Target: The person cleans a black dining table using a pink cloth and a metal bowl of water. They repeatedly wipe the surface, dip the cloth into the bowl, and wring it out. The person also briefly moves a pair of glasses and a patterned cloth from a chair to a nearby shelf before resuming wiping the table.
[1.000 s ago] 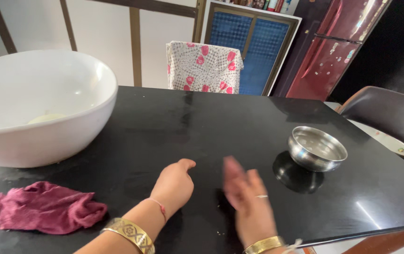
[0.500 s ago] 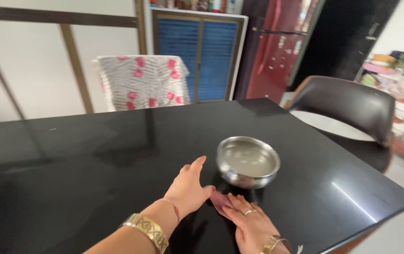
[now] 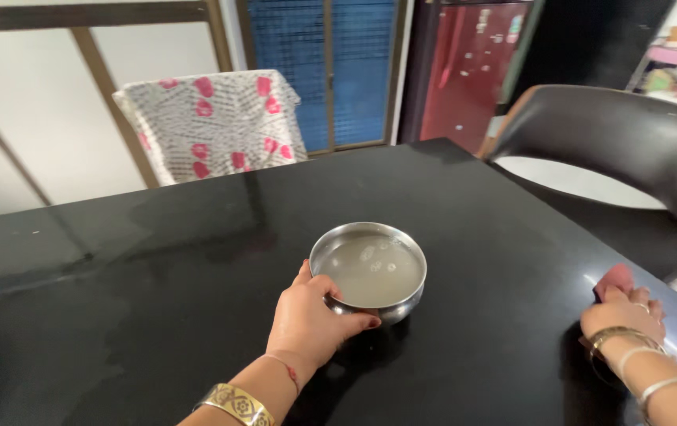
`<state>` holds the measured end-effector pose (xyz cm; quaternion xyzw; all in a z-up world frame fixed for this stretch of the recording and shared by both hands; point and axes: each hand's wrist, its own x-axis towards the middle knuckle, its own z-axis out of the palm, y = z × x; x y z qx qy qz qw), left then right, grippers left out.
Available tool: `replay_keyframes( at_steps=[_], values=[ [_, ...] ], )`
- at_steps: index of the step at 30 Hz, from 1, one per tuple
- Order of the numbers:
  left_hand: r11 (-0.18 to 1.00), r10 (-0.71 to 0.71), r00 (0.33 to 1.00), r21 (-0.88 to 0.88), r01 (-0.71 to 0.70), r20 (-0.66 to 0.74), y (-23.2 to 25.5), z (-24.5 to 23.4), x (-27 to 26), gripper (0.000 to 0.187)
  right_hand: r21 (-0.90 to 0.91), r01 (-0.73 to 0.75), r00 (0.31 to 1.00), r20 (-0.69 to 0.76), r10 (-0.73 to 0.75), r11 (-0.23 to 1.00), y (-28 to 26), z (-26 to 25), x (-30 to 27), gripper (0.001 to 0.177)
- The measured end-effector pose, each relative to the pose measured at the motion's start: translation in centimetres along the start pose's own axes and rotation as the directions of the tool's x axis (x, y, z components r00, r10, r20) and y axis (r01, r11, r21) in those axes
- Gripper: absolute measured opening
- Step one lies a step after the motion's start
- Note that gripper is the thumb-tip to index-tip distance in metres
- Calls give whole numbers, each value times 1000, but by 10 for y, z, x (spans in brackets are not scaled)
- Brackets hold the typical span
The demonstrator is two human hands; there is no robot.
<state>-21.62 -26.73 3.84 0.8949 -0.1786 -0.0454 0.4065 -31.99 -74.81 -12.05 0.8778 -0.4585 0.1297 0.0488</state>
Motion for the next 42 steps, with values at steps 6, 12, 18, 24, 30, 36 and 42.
replay_keyframes(
  at_steps=[6,12,18,24,30,36,42],
  values=[
    [997,-66,980,-57,56,-188,-16,-28,0,53,252,445,891,-33,-452,859,-155,-25,-7,63],
    [994,-64,913,60,96,-403,-45,-71,-2,55,196,910,409,-277,-869,366,-288,-93,-167,57],
    [979,-154,883,52,197,-444,-53,-91,-12,57,271,928,-92,-500,-861,-256,-289,-103,-260,49],
    [963,-265,889,-53,264,-374,-52,-77,-12,49,542,763,544,-245,-803,352,-193,-120,-186,73],
    [963,-266,893,-68,259,-363,-42,-55,6,49,173,213,974,37,-222,962,-58,-103,-68,85],
    [949,-310,870,-76,305,-384,-13,-35,29,51,140,47,998,-55,-39,989,-12,-20,79,62],
    [917,-391,820,-105,384,-417,7,-20,46,49,415,628,777,-390,-495,659,-145,24,146,43]
  ],
)
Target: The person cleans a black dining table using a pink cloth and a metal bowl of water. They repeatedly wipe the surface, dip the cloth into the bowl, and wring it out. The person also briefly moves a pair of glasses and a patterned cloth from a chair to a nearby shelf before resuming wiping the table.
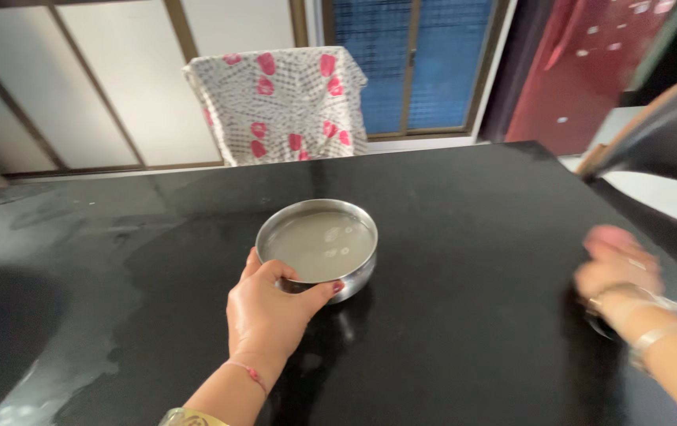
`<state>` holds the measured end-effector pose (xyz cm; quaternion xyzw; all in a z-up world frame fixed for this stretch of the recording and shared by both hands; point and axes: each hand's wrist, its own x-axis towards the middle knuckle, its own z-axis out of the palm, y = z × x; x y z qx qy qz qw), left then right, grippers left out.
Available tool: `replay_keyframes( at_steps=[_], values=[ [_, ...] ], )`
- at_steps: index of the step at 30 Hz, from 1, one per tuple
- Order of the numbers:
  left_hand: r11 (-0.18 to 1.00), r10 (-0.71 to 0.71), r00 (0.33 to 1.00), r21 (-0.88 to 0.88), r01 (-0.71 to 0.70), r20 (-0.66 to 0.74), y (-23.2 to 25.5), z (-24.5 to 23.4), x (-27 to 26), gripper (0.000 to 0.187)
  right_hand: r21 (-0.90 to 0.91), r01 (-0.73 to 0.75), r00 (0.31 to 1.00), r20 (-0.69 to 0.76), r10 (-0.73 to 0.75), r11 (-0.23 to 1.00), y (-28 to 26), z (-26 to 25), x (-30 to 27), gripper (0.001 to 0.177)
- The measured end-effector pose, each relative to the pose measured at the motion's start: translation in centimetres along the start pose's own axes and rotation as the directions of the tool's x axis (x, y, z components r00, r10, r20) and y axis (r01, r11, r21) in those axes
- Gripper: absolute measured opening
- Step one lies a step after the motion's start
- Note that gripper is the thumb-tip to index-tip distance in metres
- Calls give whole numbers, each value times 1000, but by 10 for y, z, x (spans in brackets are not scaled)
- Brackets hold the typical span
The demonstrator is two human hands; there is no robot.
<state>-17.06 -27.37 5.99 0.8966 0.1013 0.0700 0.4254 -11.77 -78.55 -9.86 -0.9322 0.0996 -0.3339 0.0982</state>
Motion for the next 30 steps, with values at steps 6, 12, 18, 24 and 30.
replay_keyframes(
  at_steps=[6,12,18,24,30],
  values=[
    [998,-59,995,2,59,-79,11,1,-6,49,33,232,859,462,-221,972,-245,35,6,34],
    [998,9,979,65,4,-201,4,3,-3,47,398,565,668,294,-684,723,-294,-19,-72,55],
    [998,-49,977,21,54,-208,2,15,4,46,-16,63,947,316,-55,998,-177,-50,-31,49],
    [997,-33,973,65,49,-230,-4,21,17,48,-424,-225,866,326,380,877,-93,-14,65,42],
    [999,16,959,-32,-26,-284,-25,23,38,45,-315,-167,882,375,284,935,-90,88,134,37]
  ],
)
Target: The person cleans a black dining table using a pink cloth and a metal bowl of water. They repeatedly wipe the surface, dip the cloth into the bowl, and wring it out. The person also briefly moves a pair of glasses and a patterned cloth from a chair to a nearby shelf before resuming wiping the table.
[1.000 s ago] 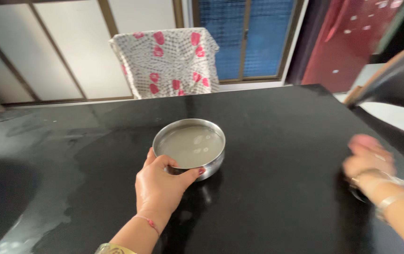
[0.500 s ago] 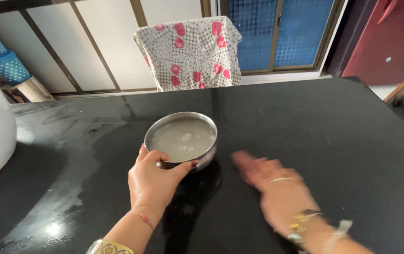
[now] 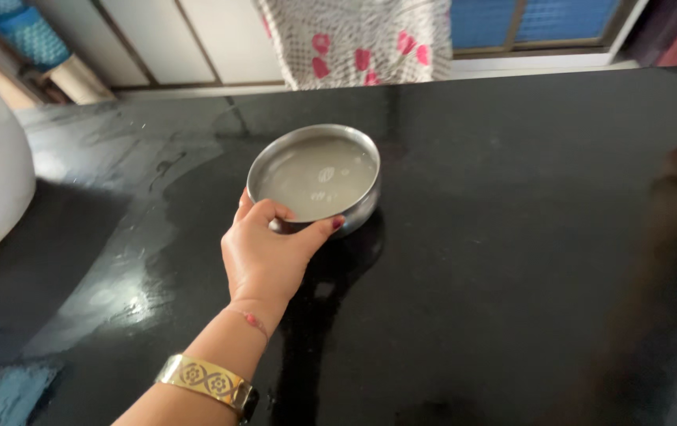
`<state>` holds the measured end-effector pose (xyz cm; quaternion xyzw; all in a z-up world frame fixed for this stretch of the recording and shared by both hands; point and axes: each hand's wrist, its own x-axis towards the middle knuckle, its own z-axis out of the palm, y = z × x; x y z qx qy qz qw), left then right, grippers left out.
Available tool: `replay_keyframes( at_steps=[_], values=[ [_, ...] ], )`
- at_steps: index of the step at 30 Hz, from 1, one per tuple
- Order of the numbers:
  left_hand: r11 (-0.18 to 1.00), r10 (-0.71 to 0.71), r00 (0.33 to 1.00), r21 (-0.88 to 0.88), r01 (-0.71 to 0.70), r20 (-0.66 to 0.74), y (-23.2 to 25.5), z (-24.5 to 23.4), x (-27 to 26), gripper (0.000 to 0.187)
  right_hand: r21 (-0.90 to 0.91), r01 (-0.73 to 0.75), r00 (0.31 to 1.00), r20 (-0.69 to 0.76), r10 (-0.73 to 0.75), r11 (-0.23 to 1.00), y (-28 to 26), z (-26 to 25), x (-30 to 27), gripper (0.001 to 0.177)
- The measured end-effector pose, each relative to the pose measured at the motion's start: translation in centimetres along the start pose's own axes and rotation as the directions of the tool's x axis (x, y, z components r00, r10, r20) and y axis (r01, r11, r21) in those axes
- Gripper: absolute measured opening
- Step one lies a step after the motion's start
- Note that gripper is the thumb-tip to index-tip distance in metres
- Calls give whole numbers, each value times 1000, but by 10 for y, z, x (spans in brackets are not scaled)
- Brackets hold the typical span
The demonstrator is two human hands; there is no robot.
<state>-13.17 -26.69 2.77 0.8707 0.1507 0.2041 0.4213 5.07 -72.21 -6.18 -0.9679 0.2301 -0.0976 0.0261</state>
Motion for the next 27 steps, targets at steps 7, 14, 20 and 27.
replay_keyframes(
  at_steps=[7,14,20,27],
  values=[
    [1000,4,991,5,-3,-135,-19,0,31,47,178,231,968,58,-244,957,-110,27,118,34],
    [1000,21,969,9,-19,-248,-34,-16,42,47,480,573,754,10,-657,665,-257,37,73,26],
    [997,-70,966,11,76,-250,-39,-51,24,46,316,879,419,-160,-894,356,-353,8,-55,28],
    [995,-84,954,26,95,-288,-47,-98,-15,45,128,988,-5,-507,-862,-82,-343,0,-221,36]
  ],
)
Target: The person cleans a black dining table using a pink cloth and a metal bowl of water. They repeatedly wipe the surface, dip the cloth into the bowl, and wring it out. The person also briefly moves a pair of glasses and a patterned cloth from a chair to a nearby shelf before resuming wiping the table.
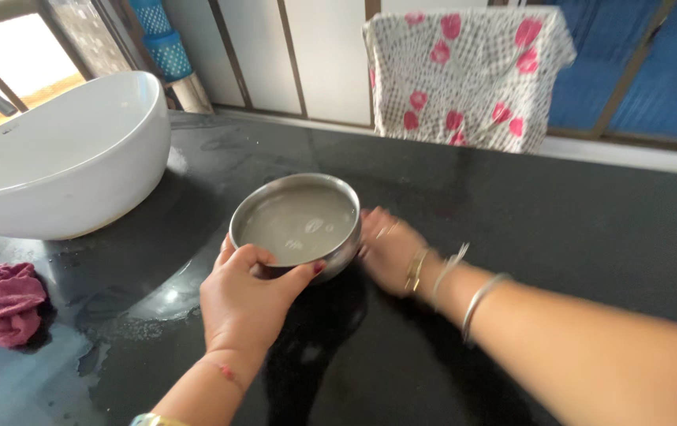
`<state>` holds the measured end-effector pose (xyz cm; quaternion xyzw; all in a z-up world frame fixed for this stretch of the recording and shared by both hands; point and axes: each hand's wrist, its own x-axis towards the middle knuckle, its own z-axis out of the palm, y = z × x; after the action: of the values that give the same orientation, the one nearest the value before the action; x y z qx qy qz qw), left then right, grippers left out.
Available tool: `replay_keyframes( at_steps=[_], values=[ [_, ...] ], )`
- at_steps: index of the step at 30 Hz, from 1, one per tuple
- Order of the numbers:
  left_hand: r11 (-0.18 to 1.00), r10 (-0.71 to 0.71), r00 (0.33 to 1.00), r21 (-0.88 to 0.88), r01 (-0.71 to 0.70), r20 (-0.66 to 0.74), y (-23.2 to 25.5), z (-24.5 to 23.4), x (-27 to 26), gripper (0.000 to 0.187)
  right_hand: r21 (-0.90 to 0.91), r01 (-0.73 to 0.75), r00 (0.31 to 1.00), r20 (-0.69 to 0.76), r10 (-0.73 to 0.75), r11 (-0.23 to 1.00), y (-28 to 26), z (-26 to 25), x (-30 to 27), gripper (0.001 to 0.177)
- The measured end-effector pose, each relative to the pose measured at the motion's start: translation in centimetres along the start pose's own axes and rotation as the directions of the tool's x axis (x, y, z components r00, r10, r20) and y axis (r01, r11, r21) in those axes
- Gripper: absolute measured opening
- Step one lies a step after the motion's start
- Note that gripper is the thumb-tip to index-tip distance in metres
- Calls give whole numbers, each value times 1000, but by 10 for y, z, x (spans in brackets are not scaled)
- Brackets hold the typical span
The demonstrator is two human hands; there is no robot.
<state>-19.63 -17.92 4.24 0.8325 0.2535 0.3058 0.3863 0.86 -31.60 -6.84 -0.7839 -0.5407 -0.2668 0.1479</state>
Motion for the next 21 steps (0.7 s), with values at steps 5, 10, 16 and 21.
replay_keyframes(
  at_steps=[5,10,16,21],
  values=[
    [996,-72,996,52,70,50,-7,-32,-13,51,322,64,981,154,-119,945,-122,-46,-37,50],
    [995,-56,991,87,45,125,-12,-54,-27,51,274,-75,989,143,37,959,-157,-98,-59,50],
    [999,-41,956,14,38,291,-26,-75,-42,55,-70,-878,447,231,864,473,-130,-151,-143,35],
    [999,12,918,-33,1,397,-37,-87,-53,52,-347,-820,516,-103,851,455,-110,-182,-288,47]
  ],
)
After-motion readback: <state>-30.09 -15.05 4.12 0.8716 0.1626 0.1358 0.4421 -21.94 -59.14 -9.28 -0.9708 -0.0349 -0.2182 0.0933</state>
